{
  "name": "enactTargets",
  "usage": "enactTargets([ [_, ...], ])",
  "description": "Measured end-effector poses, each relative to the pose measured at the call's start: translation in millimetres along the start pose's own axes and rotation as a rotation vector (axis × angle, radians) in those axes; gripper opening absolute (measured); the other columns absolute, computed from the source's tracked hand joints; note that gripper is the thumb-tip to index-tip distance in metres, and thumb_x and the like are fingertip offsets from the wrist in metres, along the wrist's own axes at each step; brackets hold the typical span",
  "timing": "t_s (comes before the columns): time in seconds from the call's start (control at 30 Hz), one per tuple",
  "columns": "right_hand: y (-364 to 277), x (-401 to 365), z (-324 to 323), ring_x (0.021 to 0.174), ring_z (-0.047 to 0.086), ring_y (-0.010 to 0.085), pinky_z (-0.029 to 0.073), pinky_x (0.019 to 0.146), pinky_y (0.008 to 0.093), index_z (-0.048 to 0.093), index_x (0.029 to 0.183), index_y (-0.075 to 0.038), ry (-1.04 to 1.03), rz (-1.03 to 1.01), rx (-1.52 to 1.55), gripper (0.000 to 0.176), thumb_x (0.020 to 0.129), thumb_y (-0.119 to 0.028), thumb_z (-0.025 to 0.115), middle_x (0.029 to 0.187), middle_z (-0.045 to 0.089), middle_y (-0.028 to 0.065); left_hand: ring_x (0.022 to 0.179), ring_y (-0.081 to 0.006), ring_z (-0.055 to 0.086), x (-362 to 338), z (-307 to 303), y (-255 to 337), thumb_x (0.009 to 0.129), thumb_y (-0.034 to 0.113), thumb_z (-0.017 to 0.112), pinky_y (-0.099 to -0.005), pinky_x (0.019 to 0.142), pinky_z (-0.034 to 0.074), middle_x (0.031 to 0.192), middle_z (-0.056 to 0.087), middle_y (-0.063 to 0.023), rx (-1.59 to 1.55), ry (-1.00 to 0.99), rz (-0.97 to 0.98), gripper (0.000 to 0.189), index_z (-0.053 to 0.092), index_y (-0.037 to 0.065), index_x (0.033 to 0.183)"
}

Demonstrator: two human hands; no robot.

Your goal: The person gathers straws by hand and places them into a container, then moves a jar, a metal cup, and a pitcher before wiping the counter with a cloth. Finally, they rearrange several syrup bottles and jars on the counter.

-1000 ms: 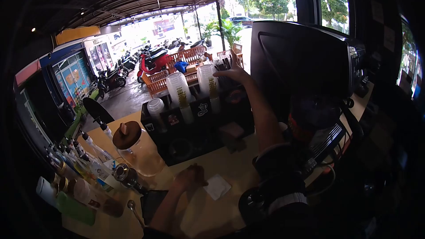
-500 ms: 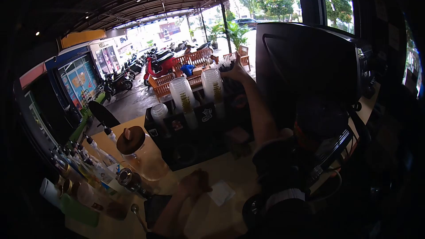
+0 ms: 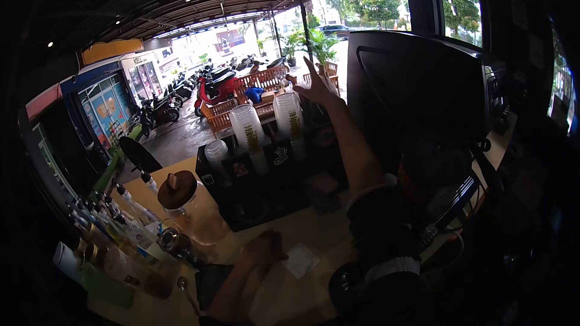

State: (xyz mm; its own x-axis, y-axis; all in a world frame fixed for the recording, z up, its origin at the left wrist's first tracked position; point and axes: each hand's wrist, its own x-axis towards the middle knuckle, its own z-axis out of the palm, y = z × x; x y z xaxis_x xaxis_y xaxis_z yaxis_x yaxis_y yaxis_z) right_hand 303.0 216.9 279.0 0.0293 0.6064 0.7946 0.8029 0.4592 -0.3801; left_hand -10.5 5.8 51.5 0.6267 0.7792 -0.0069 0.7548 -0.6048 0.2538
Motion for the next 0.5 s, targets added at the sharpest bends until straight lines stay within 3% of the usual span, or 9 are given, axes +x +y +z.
enactTargets([
  [0.1,10.4,17.9,11.8,0.128,0.035,0.0382,0.033,0.103,0.0490,0.034,0.139,-0.019,-0.055,-0.271,-0.342,0.059,0.090,-0.048,0.045,0.144,0.029,0.0164,0.108,-0.0356,0.052,-2.3,5.9,-4.4,0.071,0.045,0.067,-0.0435,0.088,0.045,0.111,0.053,-0.0211,0.054,0.072,0.049,0.059,0.050,0.002,0.107],
  [0.13,24.9,28.8,23.1,0.128,0.035,0.0382,0.033,0.103,0.0490,0.034,0.139,-0.019,-0.056,-0.274,-0.340,0.059,0.090,-0.048,0.045,0.144,0.029,0.0164,0.108,-0.0356,0.052,-1.2,6.4,-5.7,0.071,0.045,0.067,-0.0435,0.088,0.045,0.111,0.053,-0.0211,0.053,0.074,0.046,0.059,0.050,0.002,0.107],
  [0.2,39.6,44.0,39.3,0.129,0.034,0.0352,0.032,0.102,0.0524,0.039,0.136,-0.022,-0.602,-0.053,-0.609,0.049,0.093,-0.044,0.039,0.146,0.027,0.0115,0.111,-0.0353,0.050,-0.2,7.8,-7.4,0.073,0.046,0.065,-0.0431,0.090,0.044,0.115,0.052,-0.0219,0.059,0.016,0.042,0.059,0.050,0.001,0.109],
  [0.23,14.7,33.2,20.7,0.130,0.034,0.0327,0.029,0.103,0.0575,0.046,0.131,-0.023,-0.650,0.079,-0.418,0.044,0.094,-0.042,0.034,0.145,0.031,0.0091,0.111,-0.0353,0.050,-1.3,7.2,-6.0,0.073,0.046,0.065,-0.0431,0.090,0.044,0.115,0.052,-0.0219,0.055,0.016,0.037,0.059,0.050,0.001,0.109],
  [0.27,3.6,21.2,16.7,0.130,0.034,0.0327,0.029,0.103,0.0575,0.046,0.131,-0.023,-0.655,0.075,-0.415,0.044,0.094,-0.042,0.034,0.145,0.031,0.0091,0.112,-0.0350,0.050,-2.2,5.3,-4.0,0.073,0.045,0.065,-0.0431,0.090,0.044,0.115,0.052,-0.0216,0.062,0.019,0.027,0.059,0.050,0.001,0.109],
  [0.37,9.9,10.0,28.2,0.130,0.035,0.0313,0.026,0.101,0.0622,0.052,0.126,-0.022,-0.112,-0.133,-0.370,0.042,0.094,-0.042,0.033,0.137,0.044,0.0097,0.113,-0.0342,0.049,-2.1,4.3,-3.3,0.074,0.045,0.065,-0.0430,0.091,0.044,0.115,0.053,-0.0211,0.059,0.021,0.020,0.058,0.050,0.001,0.108],
  [0.4,12.6,13.3,28.5,0.130,0.035,0.0313,0.026,0.101,0.0622,0.052,0.126,-0.022,-0.114,-0.134,-0.369,0.042,0.094,-0.042,0.033,0.137,0.044,0.0097,0.114,-0.0338,0.049,-1.2,4.1,-3.7,0.073,0.044,0.066,-0.0429,0.091,0.044,0.115,0.053,-0.0209,0.052,0.020,0.029,0.058,0.050,0.001,0.108],
  [0.47,19.1,18.1,28.7,0.131,0.033,0.0312,0.023,0.103,0.0623,0.047,0.130,-0.026,-0.455,-0.003,-0.432,0.042,0.093,-0.040,0.033,0.142,0.038,0.0076,0.114,-0.0337,0.049,-0.1,3.7,-4.0,0.073,0.044,0.066,-0.0429,0.091,0.044,0.115,0.053,-0.0207,0.040,0.005,0.022,0.058,0.051,0.001,0.108],
  [0.5,16.9,19.8,26.8,0.133,0.030,0.0310,0.020,0.104,0.0621,0.044,0.132,-0.027,-0.516,0.022,-0.452,0.042,0.093,-0.039,0.034,0.145,0.033,0.0058,0.114,-0.0337,0.049,0.2,4.0,-4.2,0.073,0.044,0.066,-0.0430,0.092,0.043,0.116,0.053,-0.0204,0.029,-0.010,0.016,0.057,0.051,0.001,0.108],
])
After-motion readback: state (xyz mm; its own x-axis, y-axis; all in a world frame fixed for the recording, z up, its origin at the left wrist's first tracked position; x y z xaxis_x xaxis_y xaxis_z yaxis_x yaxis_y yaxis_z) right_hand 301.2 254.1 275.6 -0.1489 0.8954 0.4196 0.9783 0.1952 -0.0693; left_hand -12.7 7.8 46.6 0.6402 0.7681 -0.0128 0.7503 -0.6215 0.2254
